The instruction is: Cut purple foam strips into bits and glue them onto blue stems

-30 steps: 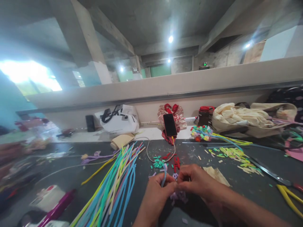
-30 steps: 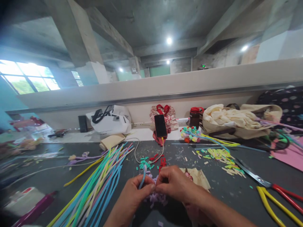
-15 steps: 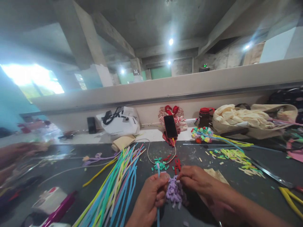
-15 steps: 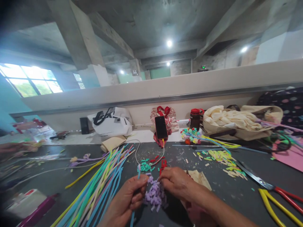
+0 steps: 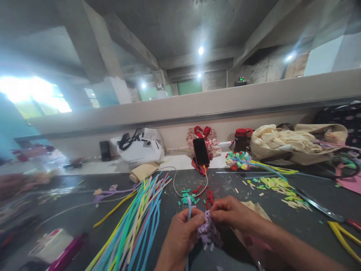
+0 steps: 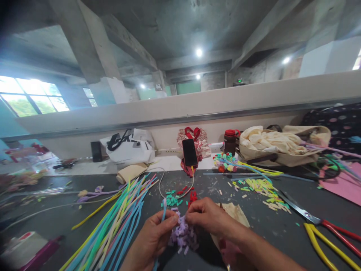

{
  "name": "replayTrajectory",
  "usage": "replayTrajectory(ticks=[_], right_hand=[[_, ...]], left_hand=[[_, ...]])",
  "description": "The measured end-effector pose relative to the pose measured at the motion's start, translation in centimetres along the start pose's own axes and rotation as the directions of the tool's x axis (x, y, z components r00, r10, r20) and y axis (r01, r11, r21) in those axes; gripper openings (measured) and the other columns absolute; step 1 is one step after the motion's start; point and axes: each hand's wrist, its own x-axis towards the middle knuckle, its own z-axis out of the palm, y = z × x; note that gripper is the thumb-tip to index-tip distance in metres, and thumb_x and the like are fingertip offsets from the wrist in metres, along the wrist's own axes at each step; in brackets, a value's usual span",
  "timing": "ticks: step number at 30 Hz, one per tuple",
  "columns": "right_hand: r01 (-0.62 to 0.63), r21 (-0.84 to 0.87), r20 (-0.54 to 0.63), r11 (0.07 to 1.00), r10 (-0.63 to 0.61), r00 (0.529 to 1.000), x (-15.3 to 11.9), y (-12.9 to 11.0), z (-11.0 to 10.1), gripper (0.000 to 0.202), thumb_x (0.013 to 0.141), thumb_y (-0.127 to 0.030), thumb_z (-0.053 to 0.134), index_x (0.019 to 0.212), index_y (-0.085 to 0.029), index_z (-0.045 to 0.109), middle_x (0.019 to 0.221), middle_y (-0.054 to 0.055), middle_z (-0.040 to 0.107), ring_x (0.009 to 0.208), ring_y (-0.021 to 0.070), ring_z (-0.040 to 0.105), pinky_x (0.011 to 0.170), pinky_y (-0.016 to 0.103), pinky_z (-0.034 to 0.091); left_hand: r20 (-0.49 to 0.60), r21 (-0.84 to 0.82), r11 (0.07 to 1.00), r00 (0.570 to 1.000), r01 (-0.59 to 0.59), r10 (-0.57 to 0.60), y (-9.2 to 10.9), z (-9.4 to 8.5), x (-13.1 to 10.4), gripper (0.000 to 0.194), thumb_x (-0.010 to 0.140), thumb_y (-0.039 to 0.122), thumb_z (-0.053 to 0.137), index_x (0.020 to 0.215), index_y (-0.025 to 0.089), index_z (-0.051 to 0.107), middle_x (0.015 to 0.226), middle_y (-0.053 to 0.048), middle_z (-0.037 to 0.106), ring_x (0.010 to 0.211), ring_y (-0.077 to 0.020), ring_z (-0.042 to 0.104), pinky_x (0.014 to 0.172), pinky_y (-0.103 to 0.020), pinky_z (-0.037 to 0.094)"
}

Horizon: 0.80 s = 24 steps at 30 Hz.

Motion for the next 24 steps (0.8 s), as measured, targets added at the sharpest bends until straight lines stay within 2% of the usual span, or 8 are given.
replayTrajectory(ticks=[4,8,11,15,20,22,24], right_hand=[[-0.004,0.023,-0.053,1.0,0.005,0.999,-0.1,-0.3,-0.1,0.005,0.062,-0.017,0.055,0.06,-0.013,0.058,0.048,-0.005,0.048,0.045,0.0069,0.042,0.043,0.017,0.03],[0.001,0.086,-0.113,0.996,0.009,0.994,-0.2,-1.0,-0.3,0.004,0.058,-0.016,0.058,0.061,-0.014,0.06,0.047,-0.005,0.05,0.043,0.0069,0.044,0.041,0.017,0.031],[-0.032,0.106,-0.135,0.994,0.046,0.99,-0.2,-1.2,-0.4,0.007,0.06,-0.019,0.058,0.063,-0.014,0.061,0.044,-0.006,0.049,0.039,0.0061,0.043,0.037,0.016,0.026],[-0.07,0.185,-0.092,0.98,0.088,0.992,-0.2,-1.1,-0.3,0.013,0.067,-0.023,0.052,0.063,-0.014,0.06,0.042,-0.006,0.048,0.036,0.0048,0.041,0.035,0.016,0.021],[-0.072,0.212,-0.078,0.975,0.09,0.993,-0.2,-1.0,0.1,0.012,0.066,-0.023,0.054,0.061,-0.014,0.058,0.042,-0.006,0.046,0.036,0.0042,0.038,0.035,0.016,0.022],[-0.058,0.219,-0.088,0.974,0.079,0.993,-0.1,-0.7,0.4,0.009,0.065,-0.021,0.056,0.062,-0.013,0.059,0.043,-0.007,0.045,0.037,0.0036,0.036,0.036,0.015,0.023],[-0.033,0.217,-0.083,0.976,0.052,0.995,-0.1,-0.3,0.8,0.009,0.065,-0.021,0.057,0.062,-0.013,0.06,0.044,-0.007,0.044,0.039,0.0036,0.035,0.037,0.015,0.023]], left_hand=[[0.064,0.035,0.999,0.998,-0.03,0.028,-0.8,-0.4,0.6,0.026,0.045,0.034,0.069,0.054,0.014,0.056,0.041,0.003,0.049,0.037,-0.0063,0.039,0.041,-0.02,0.024],[0.058,0.18,0.982,0.997,-0.055,0.045,-0.6,-0.3,0.1,0.012,0.045,0.019,0.065,0.054,0.013,0.058,0.042,0.004,0.05,0.04,-0.0066,0.039,0.045,-0.021,0.026],[0.033,0.254,0.961,0.994,-0.111,0.106,-0.2,0.1,-0.5,0.01,0.051,0.014,0.057,0.06,0.013,0.062,0.048,0.002,0.055,0.043,-0.007,0.041,0.047,-0.021,0.027],[-0.016,0.264,0.954,0.988,-0.144,0.153,0.0,0.4,-1.0,0.016,0.057,0.014,0.052,0.067,0.012,0.064,0.052,-0.001,0.059,0.045,-0.008,0.044,0.048,-0.021,0.03],[-0.098,0.296,0.933,0.966,-0.203,0.241,0.1,0.4,-0.8,0.026,0.054,0.021,0.063,0.079,0.013,0.063,0.057,0.001,0.059,0.049,-0.0102,0.049,0.051,-0.022,0.036],[-0.1,0.352,0.906,0.954,-0.233,0.284,0.1,0.4,-0.6,0.031,0.052,0.025,0.067,0.08,0.014,0.064,0.062,-0.001,0.061,0.053,-0.0119,0.051,0.053,-0.022,0.038],[-0.08,0.423,0.871,0.947,-0.249,0.31,0.2,0.5,-0.7,0.028,0.053,0.03,0.066,0.075,0.013,0.066,0.062,-0.002,0.063,0.057,-0.0141,0.052,0.055,-0.023,0.039]])
